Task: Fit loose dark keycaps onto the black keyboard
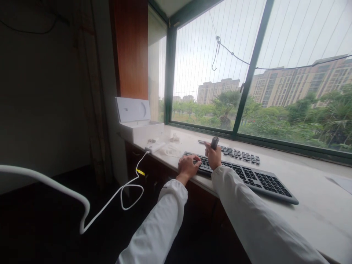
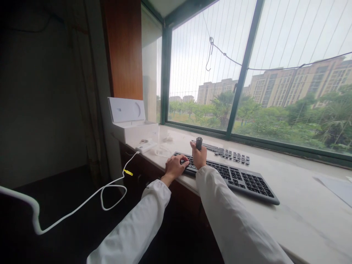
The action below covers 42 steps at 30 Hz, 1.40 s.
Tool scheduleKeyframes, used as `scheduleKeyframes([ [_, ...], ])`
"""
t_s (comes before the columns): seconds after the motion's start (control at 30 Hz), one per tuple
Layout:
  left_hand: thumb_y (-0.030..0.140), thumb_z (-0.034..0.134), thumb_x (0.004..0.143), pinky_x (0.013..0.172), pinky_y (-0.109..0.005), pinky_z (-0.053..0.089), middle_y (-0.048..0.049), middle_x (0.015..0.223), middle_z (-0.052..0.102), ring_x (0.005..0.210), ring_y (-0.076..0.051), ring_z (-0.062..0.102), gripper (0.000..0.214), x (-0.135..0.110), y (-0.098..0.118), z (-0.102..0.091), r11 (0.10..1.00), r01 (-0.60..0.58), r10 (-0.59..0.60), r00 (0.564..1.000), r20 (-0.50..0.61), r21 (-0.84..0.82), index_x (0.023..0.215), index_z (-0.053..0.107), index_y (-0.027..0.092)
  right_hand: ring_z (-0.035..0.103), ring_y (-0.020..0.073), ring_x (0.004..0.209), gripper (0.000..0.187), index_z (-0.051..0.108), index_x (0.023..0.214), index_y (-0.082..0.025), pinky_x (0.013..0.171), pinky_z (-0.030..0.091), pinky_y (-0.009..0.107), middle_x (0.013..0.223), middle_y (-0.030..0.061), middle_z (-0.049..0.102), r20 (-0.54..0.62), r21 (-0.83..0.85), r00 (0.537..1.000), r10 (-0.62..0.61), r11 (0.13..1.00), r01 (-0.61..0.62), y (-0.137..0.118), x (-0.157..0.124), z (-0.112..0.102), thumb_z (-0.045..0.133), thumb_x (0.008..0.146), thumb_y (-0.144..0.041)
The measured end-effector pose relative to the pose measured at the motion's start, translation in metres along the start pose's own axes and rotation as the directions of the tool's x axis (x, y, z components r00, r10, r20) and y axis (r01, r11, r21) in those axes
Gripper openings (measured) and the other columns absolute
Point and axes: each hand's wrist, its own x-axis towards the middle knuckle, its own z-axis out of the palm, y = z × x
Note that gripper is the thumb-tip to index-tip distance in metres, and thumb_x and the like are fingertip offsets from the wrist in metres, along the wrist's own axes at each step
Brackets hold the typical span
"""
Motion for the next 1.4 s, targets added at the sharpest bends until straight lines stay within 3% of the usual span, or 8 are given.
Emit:
scheduleKeyframes([
  [0.17,0.036,0.052,0.091,0.087,-0.03,0.041,0.004,0.094,0.071,0.094,-0.016,0.061,0.014,-0.001,-0.003,0.001,0.996,-0.026,0.021,0.998,-0.056,-0.083,0.097,0.063,0.031,0.032,0.0095,0.045,0.05,0.039,0.047,-0.02,0.046,0.025,0.026,0.042,-0.0033,0.034,-0.047,-0.316,0.975,-0.217,0.929,0.192,-0.015,0.014,-0.044,0.057,0.076,-0.057],
  [0.3,0.033,0.044,0.095,0.082,-0.028,0.042,0.0057,0.092,0.072,0.092,-0.015,0.063,0.016,-0.001,-0.005,0.002,0.992,-0.043,0.032,0.995,-0.092,-0.121,0.106,0.056,0.033,0.032,0.0097,0.047,0.054,0.037,0.044,-0.02,0.05,0.025,0.027,0.044,-0.0024,0.03,-0.021,-0.621,0.932,-0.362,0.736,0.272,-0.028,0.027,-0.104,0.053,0.077,-0.058],
  [0.4,0.033,0.043,0.096,0.081,-0.027,0.042,0.0054,0.092,0.073,0.093,-0.015,0.064,0.017,-0.003,-0.004,0.001,0.993,-0.028,0.017,0.995,-0.096,-0.117,0.109,0.054,0.033,0.037,0.0127,0.046,0.054,0.043,0.043,-0.02,0.056,0.028,0.031,0.041,0.0016,0.037,0.099,-0.788,0.928,-0.36,0.541,0.294,-0.029,0.039,-0.161,0.053,0.077,-0.061],
  [0.53,0.031,0.042,0.096,0.08,-0.026,0.042,0.0045,0.093,0.072,0.094,-0.015,0.063,0.019,-0.005,-0.002,-0.001,0.996,-0.018,0.009,0.994,-0.105,-0.087,0.11,0.055,0.033,0.041,0.015,0.047,0.042,0.059,0.053,-0.023,0.057,0.027,0.034,0.055,0.0101,0.056,0.206,-0.89,0.941,-0.269,0.348,0.294,-0.004,0.044,-0.24,0.064,0.068,-0.062],
  [0.7,0.031,0.039,0.097,0.081,-0.025,0.043,0.003,0.094,0.072,0.096,-0.015,0.063,0.024,-0.008,0.002,-0.004,0.998,0.01,-0.015,0.996,-0.092,-0.058,0.112,0.058,0.033,0.021,0.0084,0.037,0.051,0.059,0.049,-0.024,0.053,0.018,0.033,0.051,0.0114,0.054,-0.015,-0.969,0.954,-0.299,0.24,0.06,0.044,0.029,-0.303,0.052,0.074,-0.068],
  [0.8,0.032,0.039,0.097,0.079,-0.024,0.043,0.0026,0.093,0.072,0.095,-0.014,0.063,0.025,-0.009,0.003,-0.005,0.997,0.02,-0.028,0.995,-0.1,-0.073,0.109,0.061,0.033,0.025,0.0087,0.037,0.038,0.065,0.057,-0.025,0.052,0.019,0.032,0.058,0.0115,0.061,-0.033,-0.99,0.985,-0.172,0.139,-0.009,0.053,0.021,-0.312,0.057,0.075,-0.058],
  [0.97,0.036,0.051,0.092,0.075,-0.024,0.043,0.0018,0.094,0.071,0.086,-0.014,0.064,0.018,-0.007,-0.002,0.0,0.992,-0.009,-0.011,0.988,-0.154,-0.128,0.105,0.063,0.03,0.055,0.0193,0.058,0.027,0.07,0.083,-0.024,0.057,0.029,0.03,0.083,0.011,0.07,0.038,-0.998,0.999,0.027,-0.052,0.04,0.038,0.013,-0.296,0.051,0.083,-0.043],
  [1.4,0.033,0.056,0.09,0.068,-0.022,0.042,0.0012,0.097,0.067,0.08,-0.012,0.062,0.018,-0.005,-0.005,0.007,0.996,-0.045,0.032,0.985,-0.169,-0.074,0.107,0.062,0.031,0.057,0.0211,0.067,0.034,0.073,0.089,-0.02,0.06,0.028,0.031,0.088,0.0148,0.07,-0.067,-0.997,0.997,0.034,0.044,-0.068,0.015,-0.001,-0.284,0.047,0.086,-0.042],
])
